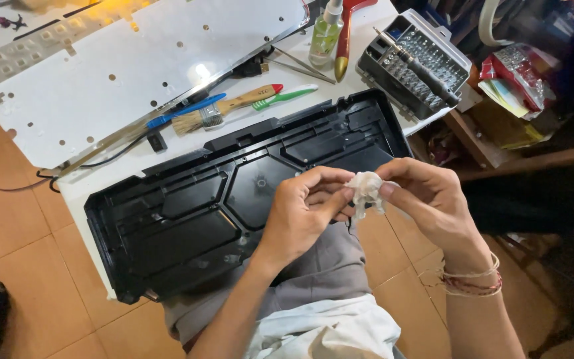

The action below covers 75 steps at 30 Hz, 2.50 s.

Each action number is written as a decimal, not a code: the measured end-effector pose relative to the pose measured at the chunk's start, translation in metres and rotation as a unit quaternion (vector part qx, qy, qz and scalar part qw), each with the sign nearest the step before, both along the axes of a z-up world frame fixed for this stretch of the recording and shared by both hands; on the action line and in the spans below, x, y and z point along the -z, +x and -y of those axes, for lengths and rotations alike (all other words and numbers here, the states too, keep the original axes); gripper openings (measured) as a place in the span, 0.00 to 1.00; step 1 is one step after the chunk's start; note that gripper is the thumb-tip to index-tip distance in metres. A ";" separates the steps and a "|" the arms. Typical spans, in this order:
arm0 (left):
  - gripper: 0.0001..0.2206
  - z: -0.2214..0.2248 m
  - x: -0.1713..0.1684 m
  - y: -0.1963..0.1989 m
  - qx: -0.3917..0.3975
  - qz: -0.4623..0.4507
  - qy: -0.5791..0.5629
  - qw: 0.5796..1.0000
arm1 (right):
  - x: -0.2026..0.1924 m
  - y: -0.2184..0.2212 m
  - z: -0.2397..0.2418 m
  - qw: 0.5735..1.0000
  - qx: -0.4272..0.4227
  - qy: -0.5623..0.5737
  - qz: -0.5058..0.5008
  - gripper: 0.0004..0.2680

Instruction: Cleaning the internal plastic frame of a disassembled keyboard using a cleaning solution and a tissue.

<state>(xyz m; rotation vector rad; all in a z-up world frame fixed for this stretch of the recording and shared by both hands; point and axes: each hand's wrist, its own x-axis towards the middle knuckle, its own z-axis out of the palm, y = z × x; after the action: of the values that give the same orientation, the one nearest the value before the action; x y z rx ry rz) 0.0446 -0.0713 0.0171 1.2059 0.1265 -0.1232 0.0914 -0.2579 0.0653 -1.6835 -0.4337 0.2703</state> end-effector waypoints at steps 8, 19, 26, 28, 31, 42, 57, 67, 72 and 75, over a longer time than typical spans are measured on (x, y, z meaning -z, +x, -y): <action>0.09 -0.002 0.000 -0.001 -0.066 -0.023 -0.158 0.985 | 0.000 -0.008 -0.005 0.994 0.066 -0.064 0.052 0.05; 0.09 0.001 -0.006 -0.002 -0.068 -0.081 -0.191 0.976 | 0.009 -0.024 -0.019 0.982 0.101 -0.106 0.122 0.12; 0.20 -0.006 -0.008 -0.004 -0.044 0.004 0.012 0.999 | 0.002 -0.015 -0.019 0.978 0.191 -0.072 0.038 0.04; 0.26 -0.003 -0.007 -0.005 -0.018 0.022 0.046 0.999 | 0.005 -0.014 -0.019 0.979 0.195 -0.050 0.024 0.04; 0.12 0.001 0.000 -0.003 -0.025 0.010 0.055 0.998 | 0.010 -0.013 -0.017 0.978 0.189 -0.065 0.054 0.04; 0.07 0.013 0.005 0.010 -0.116 0.022 0.015 0.993 | 0.005 -0.014 -0.018 0.988 0.117 -0.092 0.042 0.11; 0.58 -0.028 0.020 -0.001 -0.133 0.211 0.622 0.742 | 0.025 0.034 -0.041 0.860 -0.053 -0.365 0.353 0.06; 0.56 -0.032 0.015 0.000 -0.113 0.180 0.618 0.757 | 0.036 0.048 -0.024 0.797 -0.110 -0.429 0.410 0.09; 0.55 -0.024 0.019 0.000 -0.108 0.177 0.680 0.704 | 0.016 0.060 -0.008 0.840 -0.045 -0.401 0.363 0.07; 0.54 -0.022 0.025 0.002 -0.112 0.188 0.668 0.711 | 0.018 0.067 0.016 0.847 0.081 -0.358 0.384 0.06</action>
<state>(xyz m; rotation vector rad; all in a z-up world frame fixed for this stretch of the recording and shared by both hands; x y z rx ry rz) 0.0468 -0.0493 -0.0079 2.6365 -0.0274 0.5436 0.1588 -0.2739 0.0474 -2.5371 -0.8419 -0.4615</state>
